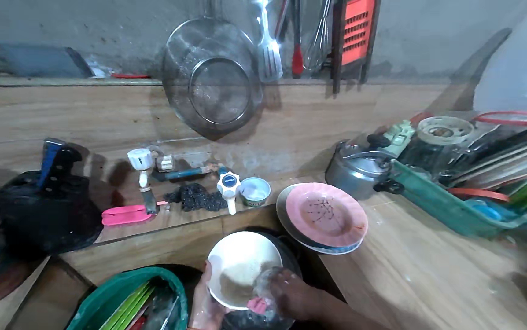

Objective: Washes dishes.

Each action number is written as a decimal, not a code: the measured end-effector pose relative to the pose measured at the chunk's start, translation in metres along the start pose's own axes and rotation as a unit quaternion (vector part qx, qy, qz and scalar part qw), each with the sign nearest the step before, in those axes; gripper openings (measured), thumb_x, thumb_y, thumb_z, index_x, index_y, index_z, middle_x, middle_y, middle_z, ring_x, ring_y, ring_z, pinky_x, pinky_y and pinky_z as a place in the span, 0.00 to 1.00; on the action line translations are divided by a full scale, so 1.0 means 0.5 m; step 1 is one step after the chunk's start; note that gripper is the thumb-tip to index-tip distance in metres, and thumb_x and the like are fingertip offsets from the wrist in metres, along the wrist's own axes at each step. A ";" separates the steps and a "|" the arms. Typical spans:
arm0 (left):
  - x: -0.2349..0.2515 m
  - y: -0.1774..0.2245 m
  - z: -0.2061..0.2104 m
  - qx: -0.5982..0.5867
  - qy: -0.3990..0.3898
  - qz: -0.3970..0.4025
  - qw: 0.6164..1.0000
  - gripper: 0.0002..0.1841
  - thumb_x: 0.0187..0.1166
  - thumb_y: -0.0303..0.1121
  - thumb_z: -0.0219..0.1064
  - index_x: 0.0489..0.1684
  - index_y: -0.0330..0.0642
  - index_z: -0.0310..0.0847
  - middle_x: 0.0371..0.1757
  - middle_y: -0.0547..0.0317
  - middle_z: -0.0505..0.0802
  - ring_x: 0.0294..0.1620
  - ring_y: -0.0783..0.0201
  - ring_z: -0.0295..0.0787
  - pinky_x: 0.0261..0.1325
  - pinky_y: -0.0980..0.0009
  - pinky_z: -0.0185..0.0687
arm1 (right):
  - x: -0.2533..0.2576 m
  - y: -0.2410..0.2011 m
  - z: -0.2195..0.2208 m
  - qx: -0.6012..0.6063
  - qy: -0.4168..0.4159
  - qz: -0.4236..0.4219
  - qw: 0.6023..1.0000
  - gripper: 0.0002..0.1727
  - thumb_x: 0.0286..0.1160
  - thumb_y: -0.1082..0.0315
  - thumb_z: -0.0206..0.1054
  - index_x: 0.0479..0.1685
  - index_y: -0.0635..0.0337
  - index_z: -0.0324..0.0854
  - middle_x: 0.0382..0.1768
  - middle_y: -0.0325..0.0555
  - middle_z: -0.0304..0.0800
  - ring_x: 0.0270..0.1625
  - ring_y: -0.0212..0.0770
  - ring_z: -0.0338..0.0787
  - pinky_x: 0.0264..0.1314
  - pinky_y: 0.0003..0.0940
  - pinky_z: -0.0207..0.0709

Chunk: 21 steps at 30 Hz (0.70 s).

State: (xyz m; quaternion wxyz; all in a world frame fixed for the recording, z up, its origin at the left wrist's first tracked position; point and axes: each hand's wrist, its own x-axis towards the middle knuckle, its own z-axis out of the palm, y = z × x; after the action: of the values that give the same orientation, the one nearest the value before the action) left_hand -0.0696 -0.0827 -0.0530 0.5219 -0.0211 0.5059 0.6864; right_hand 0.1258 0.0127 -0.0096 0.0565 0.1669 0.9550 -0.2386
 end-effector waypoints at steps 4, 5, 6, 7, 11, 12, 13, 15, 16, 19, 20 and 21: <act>0.002 -0.005 0.007 0.023 0.023 -0.005 0.999 0.44 0.84 0.72 0.27 0.81 0.48 0.69 0.68 0.42 0.87 0.64 0.44 0.87 0.56 0.40 0.84 | 0.023 -0.030 -0.049 0.237 0.107 0.020 0.965 0.20 0.74 0.66 0.74 0.60 0.71 0.85 0.55 0.63 0.91 0.62 0.53 0.90 0.71 0.52 0.78; 0.005 -0.010 0.012 0.032 0.039 0.004 0.999 0.44 0.86 0.71 0.28 0.84 0.48 0.67 0.73 0.41 0.84 0.70 0.43 0.83 0.62 0.38 0.80 | 0.031 -0.026 -0.055 0.296 0.131 0.034 0.946 0.22 0.74 0.64 0.73 0.63 0.69 0.84 0.54 0.58 0.92 0.59 0.45 0.90 0.68 0.45 0.80; 0.008 -0.017 0.015 0.041 0.053 0.031 0.997 0.41 0.88 0.67 0.31 0.86 0.47 0.65 0.77 0.42 0.81 0.74 0.44 0.79 0.67 0.39 0.76 | 0.036 -0.024 -0.060 0.359 0.156 0.055 0.918 0.21 0.74 0.65 0.73 0.64 0.67 0.83 0.52 0.52 0.92 0.53 0.38 0.91 0.62 0.37 0.83; 0.011 -0.020 0.015 0.044 0.056 0.069 0.995 0.37 0.91 0.62 0.34 0.86 0.46 0.65 0.78 0.44 0.80 0.76 0.48 0.77 0.71 0.42 0.74 | 0.045 -0.021 -0.059 0.422 0.187 0.076 0.884 0.18 0.74 0.66 0.73 0.59 0.64 0.84 0.44 0.44 0.91 0.42 0.31 0.90 0.48 0.30 0.87; 0.016 -0.012 0.016 -0.101 0.003 0.144 0.984 0.27 0.95 0.51 0.38 0.70 0.42 0.76 0.55 0.54 0.93 0.55 0.63 0.92 0.56 0.58 0.91 | 0.074 -0.019 -0.033 0.539 0.295 0.187 0.767 0.08 0.80 0.64 0.69 0.45 0.60 0.83 0.30 0.33 0.86 0.32 0.25 0.85 0.39 0.24 0.83; 0.014 -0.010 0.012 -0.119 -0.010 0.134 0.984 0.27 0.95 0.51 0.39 0.70 0.42 0.76 0.54 0.52 0.93 0.54 0.61 0.93 0.55 0.57 0.91 | 0.080 -0.016 -0.023 0.540 0.328 0.208 0.747 0.10 0.82 0.64 0.68 0.47 0.62 0.84 0.33 0.36 0.87 0.35 0.25 0.86 0.42 0.24 0.83; 0.012 -0.013 0.008 -0.115 -0.009 0.127 0.985 0.27 0.95 0.51 0.41 0.71 0.42 0.76 0.55 0.51 0.93 0.55 0.60 0.93 0.57 0.56 0.91 | 0.088 -0.009 -0.014 0.531 0.363 0.222 0.733 0.11 0.83 0.64 0.67 0.49 0.65 0.84 0.35 0.39 0.88 0.38 0.26 0.87 0.45 0.25 0.83; 0.012 -0.024 0.005 -0.085 0.029 0.128 0.988 0.28 0.93 0.53 0.46 0.72 0.39 0.77 0.59 0.47 0.92 0.60 0.56 0.91 0.62 0.52 0.89 | 0.107 0.020 -0.004 0.450 0.418 0.225 0.757 0.15 0.83 0.62 0.67 0.52 0.67 0.85 0.42 0.45 0.91 0.46 0.29 0.88 0.55 0.28 0.82; 0.013 -0.029 0.007 -0.066 0.068 0.141 0.985 0.28 0.92 0.53 0.50 0.69 0.37 0.80 0.58 0.45 0.93 0.59 0.54 0.92 0.62 0.51 0.88 | 0.112 0.031 -0.006 0.390 0.419 0.217 0.791 0.18 0.83 0.62 0.66 0.59 0.69 0.85 0.50 0.51 0.93 0.56 0.35 0.90 0.65 0.33 0.81; 0.003 -0.028 0.021 0.023 0.193 0.204 0.960 0.25 0.88 0.49 0.61 0.40 0.32 0.89 0.34 0.50 0.95 0.36 0.61 0.94 0.45 0.58 0.93 | 0.121 0.008 -0.022 0.277 0.339 0.152 0.886 0.22 0.82 0.72 0.61 0.72 0.71 0.79 0.71 0.60 0.84 0.74 0.49 0.84 0.80 0.45 0.73; -0.001 -0.030 0.025 0.063 0.222 0.230 0.945 0.24 0.86 0.47 0.64 0.27 0.33 0.87 0.24 0.53 0.91 0.27 0.64 0.91 0.36 0.61 0.91 | 0.127 -0.009 -0.016 0.246 0.305 0.116 0.913 0.23 0.80 0.70 0.63 0.73 0.68 0.79 0.75 0.60 0.81 0.78 0.51 0.81 0.83 0.46 0.71; -0.002 -0.037 0.027 0.101 0.243 0.261 0.929 0.25 0.85 0.44 0.67 0.16 0.35 0.81 0.17 0.56 0.86 0.20 0.66 0.85 0.30 0.63 0.86 | 0.134 -0.030 0.000 0.201 0.283 0.073 0.935 0.25 0.80 0.62 0.66 0.75 0.64 0.80 0.77 0.58 0.79 0.81 0.50 0.78 0.86 0.47 0.68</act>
State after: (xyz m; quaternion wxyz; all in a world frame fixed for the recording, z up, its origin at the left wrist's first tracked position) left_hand -0.0488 -0.0745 -0.0583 0.1845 -0.0015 0.6719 0.7173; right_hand 0.0578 0.0199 -0.0158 -0.2333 0.3044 0.8488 -0.3638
